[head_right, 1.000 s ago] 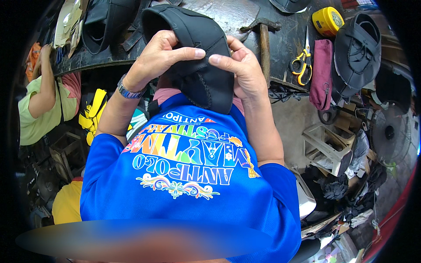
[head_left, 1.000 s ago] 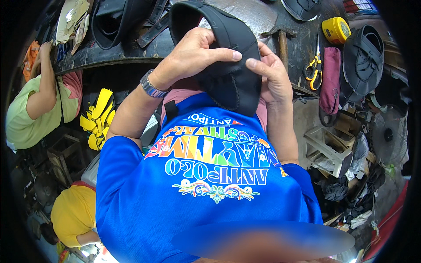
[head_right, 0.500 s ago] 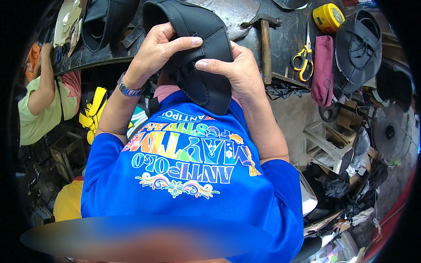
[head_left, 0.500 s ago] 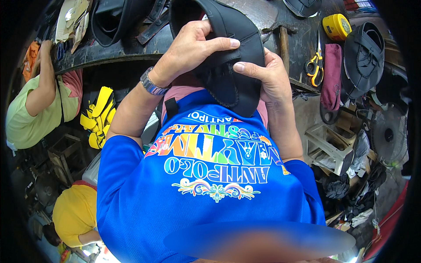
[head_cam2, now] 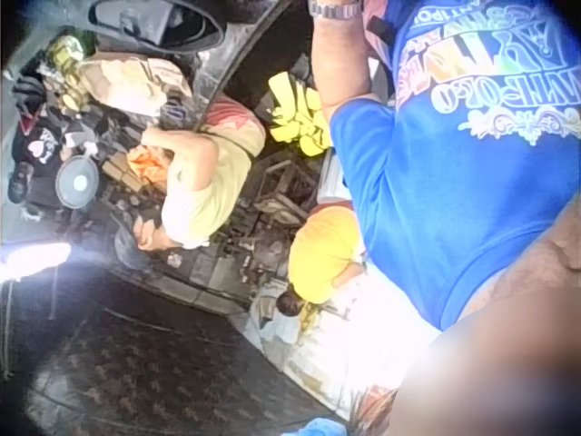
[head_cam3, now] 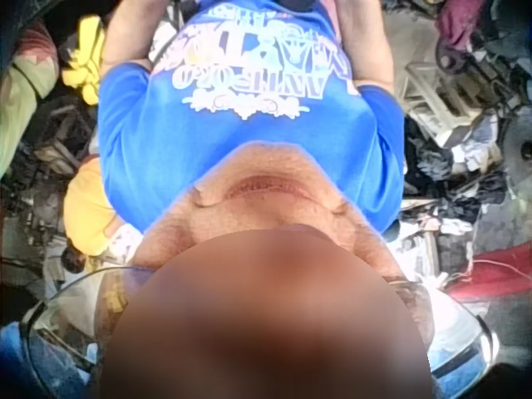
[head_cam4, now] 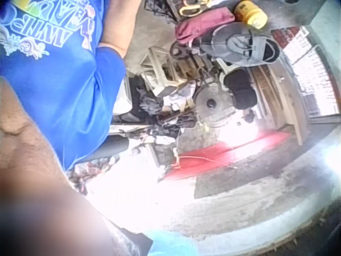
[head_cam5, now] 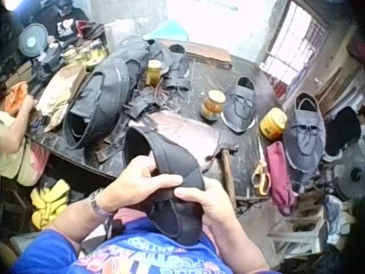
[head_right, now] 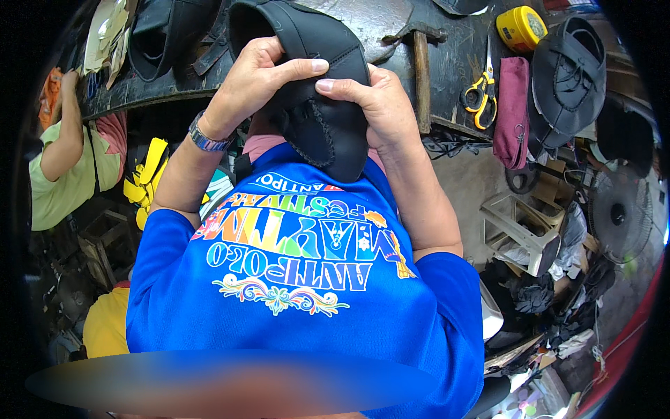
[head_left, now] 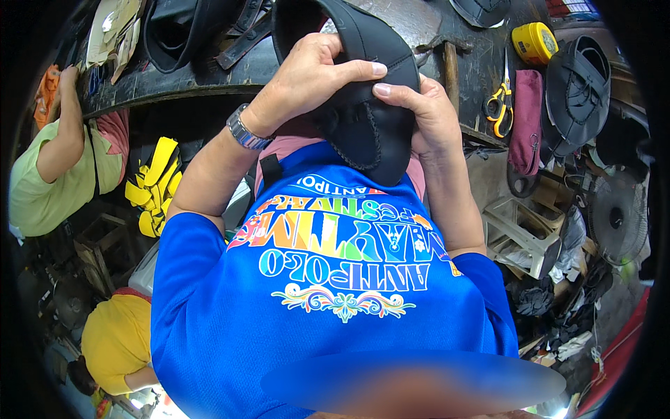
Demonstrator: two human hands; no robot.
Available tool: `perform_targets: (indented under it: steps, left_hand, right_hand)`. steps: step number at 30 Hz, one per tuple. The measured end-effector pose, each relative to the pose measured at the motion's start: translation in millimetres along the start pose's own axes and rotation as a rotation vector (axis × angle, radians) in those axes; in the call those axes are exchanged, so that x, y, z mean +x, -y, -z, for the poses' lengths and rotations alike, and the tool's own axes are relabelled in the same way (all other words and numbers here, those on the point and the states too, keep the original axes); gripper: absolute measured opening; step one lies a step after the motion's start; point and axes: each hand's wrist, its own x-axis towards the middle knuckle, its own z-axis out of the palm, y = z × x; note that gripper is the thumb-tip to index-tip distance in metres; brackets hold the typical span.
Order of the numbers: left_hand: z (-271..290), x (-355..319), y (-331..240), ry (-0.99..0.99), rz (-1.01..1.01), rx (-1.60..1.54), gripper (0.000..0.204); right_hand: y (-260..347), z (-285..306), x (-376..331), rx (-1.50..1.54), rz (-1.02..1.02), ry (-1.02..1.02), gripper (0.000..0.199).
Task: The person repeatedly hammers the upper of a black loafer-style shoe against a workbench, then inspects the seam and edges by hand. They repeat this hammering and inspection cycle several times, handling the shoe one at a time.
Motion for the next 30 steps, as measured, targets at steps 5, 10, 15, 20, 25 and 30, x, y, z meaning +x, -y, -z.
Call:
perform_targets:
  steps: [5, 10, 15, 20, 25, 30]
  left_hand:
    - [2, 2, -1, 0.013, 0.074, -0.026, 0.033]
    - [2, 0, -10, -0.028, 0.020, 0.154, 0.037]
    - [20, -23, -13, -0.256, -0.507, 0.268, 0.037]
    - [21, -49, 18, -0.455, -0.122, -0.138, 0.056]
    - [1, -59, 46, -0.178, 0.322, -0.971, 0.059]
    - [2, -50, 41, -0.120, 0.395, -1.172, 0.038]
  right_hand:
    - [6, 5, 8, -0.048, -0.051, 0.051, 0.035]
    - [21, 16, 22, -0.231, -0.043, 0.106, 0.040]
    - [18, 45, 33, -0.095, -0.060, 0.119, 0.036]
    - [-12, 64, 35, 0.320, 0.007, 0.148, 0.035]
    - [-26, 67, 31, 0.441, 0.057, 0.157, 0.035]
    - [-31, 66, 26, 0.537, 0.044, 0.135, 0.038]
